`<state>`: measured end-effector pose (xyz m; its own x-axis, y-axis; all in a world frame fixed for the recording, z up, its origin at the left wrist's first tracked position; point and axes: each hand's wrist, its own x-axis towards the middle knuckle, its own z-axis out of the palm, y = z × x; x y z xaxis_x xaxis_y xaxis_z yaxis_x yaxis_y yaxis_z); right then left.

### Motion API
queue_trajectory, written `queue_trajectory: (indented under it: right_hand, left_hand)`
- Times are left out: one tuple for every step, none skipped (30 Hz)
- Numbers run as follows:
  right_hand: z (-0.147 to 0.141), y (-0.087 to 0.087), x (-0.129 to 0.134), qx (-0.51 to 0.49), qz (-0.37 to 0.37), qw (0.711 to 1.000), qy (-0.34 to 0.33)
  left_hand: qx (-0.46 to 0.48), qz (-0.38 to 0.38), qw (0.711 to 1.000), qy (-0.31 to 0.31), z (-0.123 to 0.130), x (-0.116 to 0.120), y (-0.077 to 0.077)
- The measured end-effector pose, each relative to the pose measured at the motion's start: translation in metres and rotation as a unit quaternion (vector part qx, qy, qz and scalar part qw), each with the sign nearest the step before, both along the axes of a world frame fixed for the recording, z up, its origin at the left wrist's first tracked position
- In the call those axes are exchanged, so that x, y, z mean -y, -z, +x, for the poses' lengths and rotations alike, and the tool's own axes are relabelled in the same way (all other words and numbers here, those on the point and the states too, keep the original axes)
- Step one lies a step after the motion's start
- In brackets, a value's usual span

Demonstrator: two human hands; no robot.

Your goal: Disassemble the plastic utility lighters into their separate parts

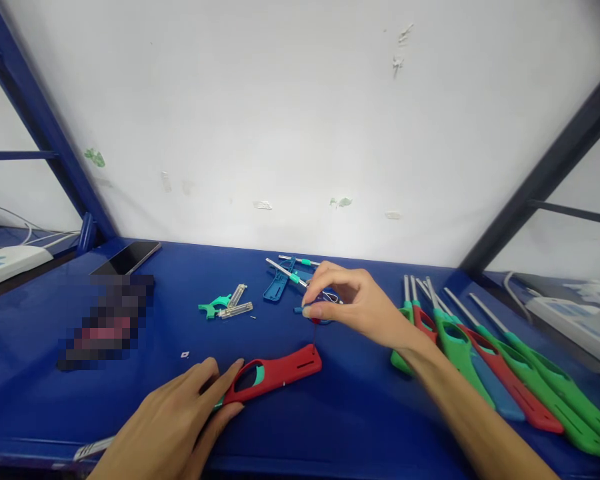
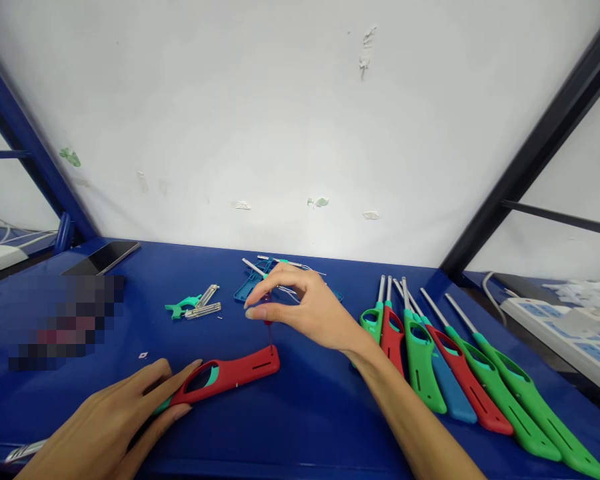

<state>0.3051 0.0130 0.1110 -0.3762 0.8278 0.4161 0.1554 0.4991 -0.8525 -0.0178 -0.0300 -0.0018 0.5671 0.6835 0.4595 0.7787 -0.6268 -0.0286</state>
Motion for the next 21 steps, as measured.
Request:
queue_trajectory:
  right_hand:
    - [0.0006, -0.001, 0.0004, -0.002, -0.018, 1.0, -0.018]
    - [0.0018, -0.0023, 0.0008, 0.003, -0.038, 0.999, -0.039]
    - [0.0033, -0.0037, 0.0013, 0.013, -0.052, 0.997, -0.054]
    - [0.0048, -0.0049, 0.0017, 0.022, -0.055, 0.996, -0.062]
    - [0.0061, -0.0056, 0.0019, 0.03, -0.047, 0.997, -0.06]
    - [0.007, -0.0057, 0.0018, 0.033, -0.031, 0.998, -0.049]
    - [0.0075, -0.0054, 0.0015, 0.03, -0.013, 0.999, -0.032]
    - [0.0078, -0.0048, 0.0011, 0.024, 0.001, 1.0, -0.015]
    - [0.008, -0.0041, 0.0007, 0.017, 0.008, 1.0, -0.002]
    - [0.0081, -0.0037, 0.0004, 0.011, 0.004, 1.0, 0.004]
    - [0.0083, -0.0036, 0.0004, 0.012, -0.006, 1.0, 0.002]
    - [0.0086, -0.0039, 0.0005, 0.017, -0.017, 1.0, -0.007]
    - [0.0089, -0.0043, 0.0008, 0.024, -0.024, 0.999, -0.02]
    - [0.0091, -0.0049, 0.0011, 0.029, -0.027, 0.999, -0.032]
    - [0.0093, -0.0053, 0.0014, 0.03, -0.026, 0.998, -0.039]
    - [0.0094, -0.0054, 0.0015, 0.025, -0.022, 0.999, -0.038]
    - [0.0094, -0.0053, 0.0014, 0.016, -0.015, 0.999, -0.03]
    - [0.0094, -0.0051, 0.0012, 0.006, -0.009, 1.0, -0.018]
    - [0.0096, -0.0046, 0.0009, 0.0, -0.007, 1.0, -0.007]
    - [0.0099, -0.0042, 0.0006, 0.0, -0.006, 1.0, 0.003]
    - [0.0102, -0.0038, 0.0003, 0.006, -0.006, 1.0, 0.008]
  left_hand:
    - [-0.001, -0.001, 1.0, 0.002, 0.0002, -0.0002, -0.0008]
    - [-0.002, -0.001, 1.0, 0.003, 0.0003, -0.0003, -0.0017]
    - [-0.003, 0.0, 1.0, 0.006, 0.0005, -0.0004, -0.0027]
    - [-0.005, 0.001, 1.0, 0.008, 0.0007, -0.0005, -0.0037]
    - [-0.006, 0.003, 1.0, 0.01, 0.001, -0.0005, -0.0047]
    - [-0.007, 0.006, 1.0, 0.011, 0.0013, -0.0004, -0.0055]
    - [-0.01, 0.01, 1.0, 0.012, 0.0016, -0.0003, -0.0062]
    - [-0.012, 0.015, 1.0, 0.013, 0.0019, -0.0002, -0.0067]
    - [-0.015, 0.02, 1.0, 0.011, 0.0022, -0.0001, -0.007]
    - [-0.018, 0.024, 1.0, 0.011, 0.0024, 0.0001, -0.0071]
    - [-0.021, 0.027, 0.999, 0.011, 0.0026, 0.0002, -0.0069]
    - [-0.023, 0.029, 0.999, 0.01, 0.0026, 0.0004, -0.0063]
    - [-0.024, 0.029, 0.999, 0.009, 0.0026, 0.0007, -0.0056]
    - [-0.025, 0.027, 0.999, 0.008, 0.0025, 0.001, -0.0046]
    - [-0.027, 0.026, 0.999, 0.006, 0.0023, 0.0012, -0.0036]
    - [-0.028, 0.026, 0.999, 0.002, 0.0022, 0.0014, -0.0027]
    - [-0.03, 0.025, 0.999, -0.002, 0.0021, 0.0016, -0.002]
    - [-0.032, 0.025, 0.999, -0.005, 0.002, 0.0016, -0.0018]
    - [-0.033, 0.027, 0.999, -0.004, 0.002, 0.0014, -0.002]
    - [-0.032, 0.029, 0.999, -0.002, 0.0021, 0.0011, -0.0026]
    - [-0.031, 0.031, 0.999, 0.002, 0.0022, 0.0008, -0.0035]
